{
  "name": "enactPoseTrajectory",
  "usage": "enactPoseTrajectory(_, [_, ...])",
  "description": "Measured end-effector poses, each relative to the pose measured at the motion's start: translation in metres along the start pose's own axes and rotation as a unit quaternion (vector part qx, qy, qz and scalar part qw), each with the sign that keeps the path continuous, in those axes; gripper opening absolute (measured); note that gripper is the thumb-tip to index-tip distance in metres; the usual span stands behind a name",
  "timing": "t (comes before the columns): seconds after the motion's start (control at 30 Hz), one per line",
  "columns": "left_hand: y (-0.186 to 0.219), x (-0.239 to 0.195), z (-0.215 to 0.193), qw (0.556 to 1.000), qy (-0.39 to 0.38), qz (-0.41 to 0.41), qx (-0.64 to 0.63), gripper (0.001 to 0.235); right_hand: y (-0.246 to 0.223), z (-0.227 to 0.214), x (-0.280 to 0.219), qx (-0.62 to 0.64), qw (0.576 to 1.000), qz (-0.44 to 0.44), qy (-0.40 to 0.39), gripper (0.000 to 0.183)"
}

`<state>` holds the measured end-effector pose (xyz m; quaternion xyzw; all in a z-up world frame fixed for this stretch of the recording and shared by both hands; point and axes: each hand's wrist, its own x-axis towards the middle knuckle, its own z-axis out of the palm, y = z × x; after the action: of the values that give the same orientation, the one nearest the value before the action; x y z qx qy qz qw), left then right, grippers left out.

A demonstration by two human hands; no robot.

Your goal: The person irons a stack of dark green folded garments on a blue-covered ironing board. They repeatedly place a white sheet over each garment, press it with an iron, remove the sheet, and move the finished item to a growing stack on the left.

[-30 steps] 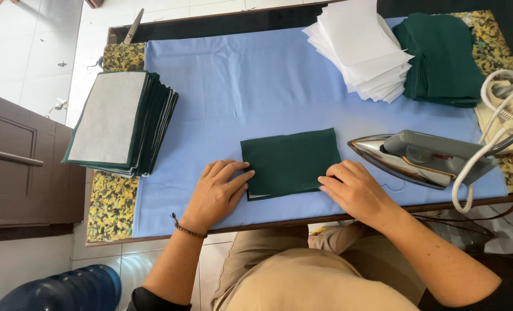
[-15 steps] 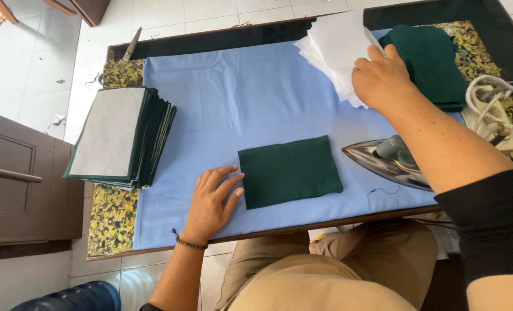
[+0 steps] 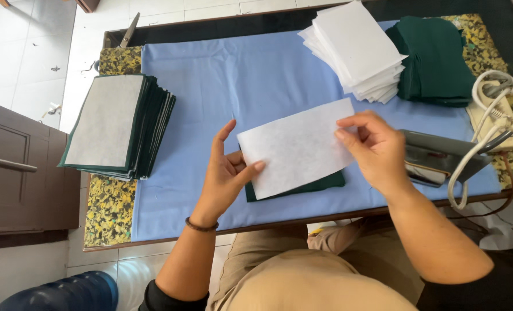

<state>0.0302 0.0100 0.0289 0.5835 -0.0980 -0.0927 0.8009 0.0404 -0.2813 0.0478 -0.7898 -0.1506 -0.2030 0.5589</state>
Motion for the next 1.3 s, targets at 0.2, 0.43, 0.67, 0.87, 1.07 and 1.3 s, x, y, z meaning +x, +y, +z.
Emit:
enactPoseTrajectory(0.2, [-0.034,0.007,-0.011,0.925,0.132,-0.028,0.355,0.088,0.064,0.013,-0.043,-0.051,0.983,0.17,-0.038,0.035])
enactPoseTrajectory(0.43, [-0.071,0.002,-0.024,0.847,0.097,-0.017,0.522,0.052,0.068,0.022,-0.051,-0.185,0.964,0.173,-0.076,0.033])
enactPoseTrajectory(0.67, [-0.084,-0.005,-0.03,0.815,0.087,0.032,0.571,0.024,0.09,0.025,-0.055,-0.266,0.942,0.165,-0.119,0.032])
enactPoseTrajectory(0.87, [-0.081,-0.006,-0.03,0.807,0.08,0.039,0.584,0.025,0.089,0.023,-0.056,-0.326,0.925,0.136,-0.144,0.03])
enactPoseTrajectory(1.07, [-0.07,-0.008,-0.023,0.827,0.07,0.038,0.557,0.037,0.061,-0.017,-0.039,-0.457,0.886,-0.075,-0.04,0.029])
enactPoseTrajectory(1.3, [-0.082,-0.006,-0.03,0.828,0.057,0.069,0.554,0.036,0.039,-0.093,-0.016,-0.716,0.691,-0.036,-0.092,0.06])
